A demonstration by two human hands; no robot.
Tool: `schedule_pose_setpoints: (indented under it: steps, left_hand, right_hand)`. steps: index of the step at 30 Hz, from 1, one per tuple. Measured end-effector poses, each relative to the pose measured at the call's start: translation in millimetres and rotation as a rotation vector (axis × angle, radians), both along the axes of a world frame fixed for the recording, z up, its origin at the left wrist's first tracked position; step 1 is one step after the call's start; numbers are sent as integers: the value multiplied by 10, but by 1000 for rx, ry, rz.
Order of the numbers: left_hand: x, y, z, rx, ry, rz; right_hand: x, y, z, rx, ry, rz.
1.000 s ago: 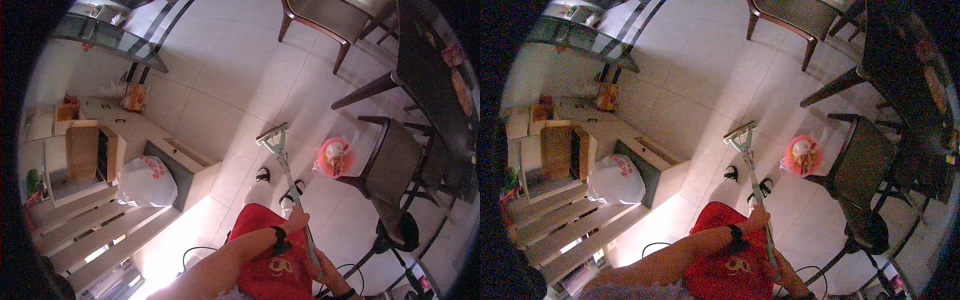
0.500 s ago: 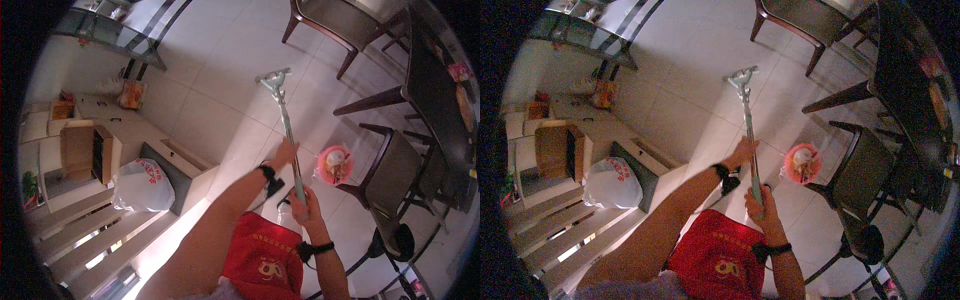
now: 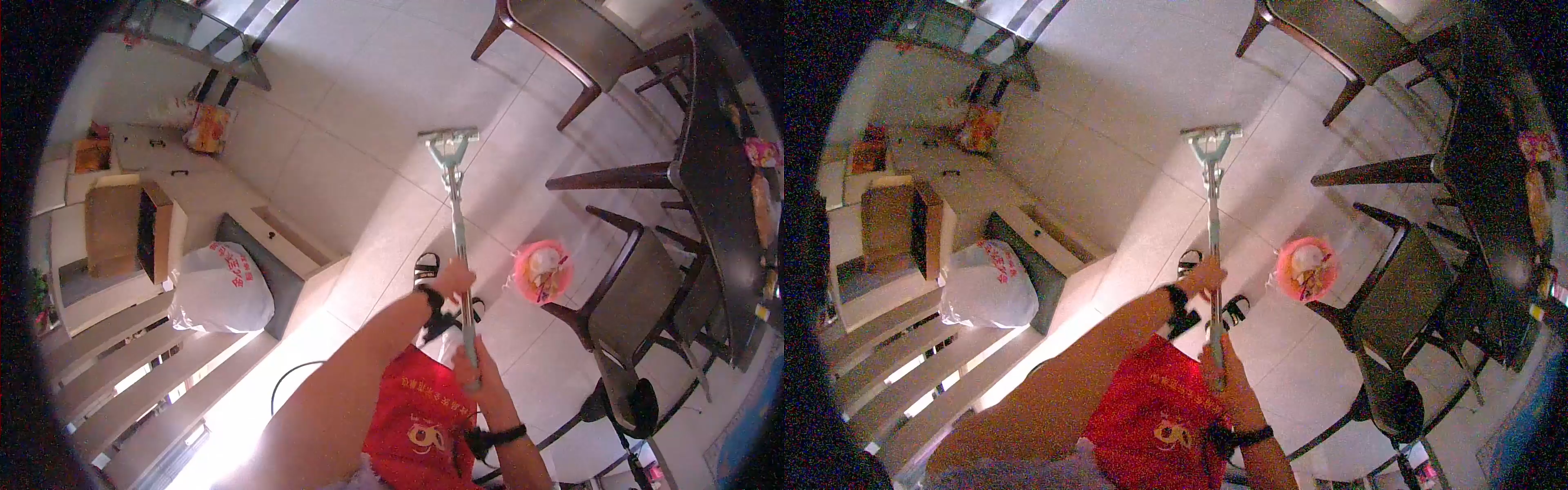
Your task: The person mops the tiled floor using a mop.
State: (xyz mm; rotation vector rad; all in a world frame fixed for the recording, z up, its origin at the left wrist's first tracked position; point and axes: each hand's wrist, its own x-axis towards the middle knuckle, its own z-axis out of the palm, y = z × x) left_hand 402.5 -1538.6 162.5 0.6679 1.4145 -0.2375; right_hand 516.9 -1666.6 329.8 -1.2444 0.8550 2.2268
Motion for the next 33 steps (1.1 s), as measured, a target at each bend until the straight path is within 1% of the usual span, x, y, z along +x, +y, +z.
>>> schedule_pose_setpoints:
  steps: [1, 2, 4, 6, 7, 8, 9, 10, 11, 13, 15, 16, 17, 19, 20, 21, 22, 23, 24, 25, 26, 27, 29, 30, 32, 33]
  left_hand:
    - [21, -378, -206, 576, 4, -524]
    - [40, -755, -441, 1153, 9, -1046]
    - [131, -1072, -369, 935, -31, -1035]
    - [107, -987, -157, 1072, 88, -1003]
    - [93, -930, -104, 1139, 147, -984]
    - [109, -857, -127, 1076, 95, -1002]
    - [116, -689, -221, 1012, 44, -1018]
    - [116, -518, -326, 949, -8, -1033]
    - [106, -398, -489, 870, 8, -843]
    - [11, -140, -845, 763, -29, -549]
    - [-95, 146, -1299, 942, 6, -778]
    - [-128, 297, -1546, 1137, 100, -1118]
    - [-277, 567, -1545, 943, -28, -913]
    - [-363, 1119, -1221, 589, -52, -588]
    - [-369, 1238, -1141, 549, -29, -563]
    - [-357, 1190, -1090, 574, -12, -601]
    - [-320, 1063, -1034, 637, -2, -691]
    - [-270, 827, -941, 815, -3, -908]
    - [-200, 541, -781, 946, 19, -1046]
    - [-119, 264, -606, 1014, 48, -1090]
    - [-46, 23, -453, 1030, 56, -1058]
    - [-16, -210, -693, 953, 83, -940]
    - [42, -678, -1190, 821, 139, -683]
    - [23, -489, -1108, 760, 32, -650]
    - [41, 45, -1073, 632, -92, -765]
    - [63, 420, -1081, 563, -112, -913]
  right_hand:
    - [72, -146, 134, -47, 8, 10]
    - [124, -268, 308, -19, -12, 62]
    - [100, -398, 607, -36, -96, 34]
    - [13, -231, 847, -55, -97, -35]
    - [-47, 30, 928, -65, -57, -90]
    - [-50, 162, 956, -89, -17, -138]
    - [-16, 146, 794, -39, 28, -149]
    - [20, 92, 512, 11, 72, -162]
    - [42, 47, 293, 61, 117, -174]
    - [-10, 208, 52, 72, 177, -250]
    - [-143, 387, -182, 93, 212, -283]
    - [-224, 468, -269, 105, 216, -278]
    - [-298, 644, -319, 115, 239, -304]
    - [-396, 946, -387, 134, 285, -356]
    - [-383, 950, -397, 130, 314, -376]
    - [-349, 946, -418, 125, 343, -395]
    - [-314, 930, -445, 121, 371, -415]
    - [-267, 725, -468, 142, 318, -384]
    - [-209, 460, -410, 149, 297, -347]
    - [-153, 192, -338, 153, 274, -309]
    - [-125, 1, -120, 53, 229, -305]
    - [-111, -89, 71, -47, 183, -300]
    - [-82, -112, 35, 45, 151, -243]
    - [-71, -111, 20, 91, 135, -215]
    - [-99, 226, -30, 83, 94, -200]
    - [-124, 445, -75, 79, 73, -193]
